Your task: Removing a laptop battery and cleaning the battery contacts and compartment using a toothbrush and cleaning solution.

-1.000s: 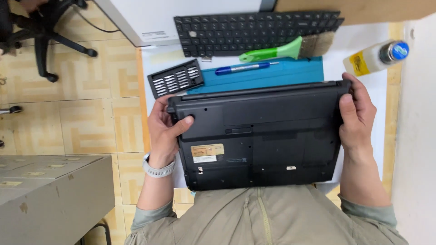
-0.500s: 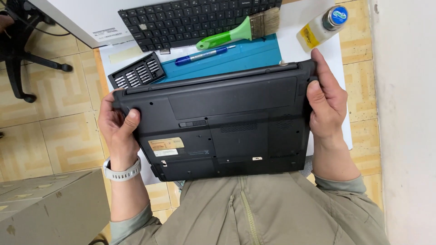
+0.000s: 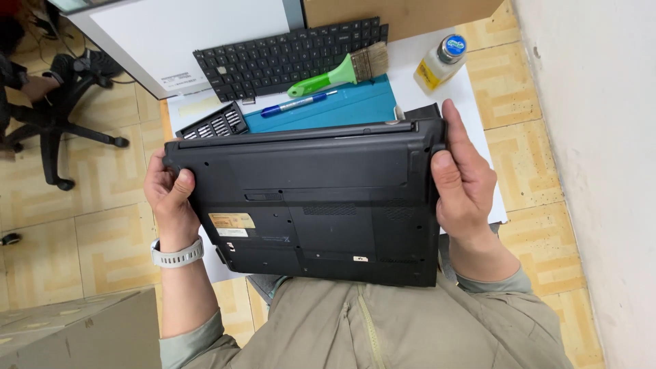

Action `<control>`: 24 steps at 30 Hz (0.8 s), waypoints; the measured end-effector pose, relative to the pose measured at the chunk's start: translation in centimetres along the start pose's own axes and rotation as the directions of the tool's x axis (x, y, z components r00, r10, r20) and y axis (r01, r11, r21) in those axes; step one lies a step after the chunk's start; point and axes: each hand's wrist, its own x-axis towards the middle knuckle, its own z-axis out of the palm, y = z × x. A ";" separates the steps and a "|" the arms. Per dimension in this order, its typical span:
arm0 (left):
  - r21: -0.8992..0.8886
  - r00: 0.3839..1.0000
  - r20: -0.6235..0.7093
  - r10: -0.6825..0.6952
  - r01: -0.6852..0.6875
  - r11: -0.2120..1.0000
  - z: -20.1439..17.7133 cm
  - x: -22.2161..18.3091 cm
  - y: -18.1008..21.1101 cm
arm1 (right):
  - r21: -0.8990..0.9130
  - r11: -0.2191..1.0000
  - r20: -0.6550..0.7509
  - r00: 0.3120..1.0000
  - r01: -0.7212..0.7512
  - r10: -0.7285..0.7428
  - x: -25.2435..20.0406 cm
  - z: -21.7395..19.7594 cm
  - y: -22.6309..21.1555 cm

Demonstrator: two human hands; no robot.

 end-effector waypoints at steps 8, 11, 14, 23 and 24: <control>-0.073 0.999 -0.001 0.047 -0.047 0.996 -0.6 -0.4 0.3 | 0.018 0.999 -0.024 0.999 0.039 -0.038 -0.4 0.0 0.9; -0.062 0.999 0.003 0.054 -0.054 0.997 -0.7 -0.2 0.1 | 0.022 0.999 -0.033 0.999 0.037 -0.036 -0.7 0.0 1.2; -0.053 0.999 0.006 0.053 -0.053 0.997 -0.7 0.2 -0.4 | 0.021 0.999 -0.044 0.999 0.030 -0.029 -0.9 -0.1 1.5; -0.016 0.999 0.019 0.039 -0.039 0.999 -1.1 1.1 -1.6 | 0.011 1.000 -0.057 0.998 -0.001 0.002 -2.1 -0.5 3.2; -0.012 0.999 0.020 0.043 -0.042 0.999 -1.1 1.0 -1.5 | 0.004 1.000 -0.062 0.998 0.001 0.000 -2.4 -0.7 3.6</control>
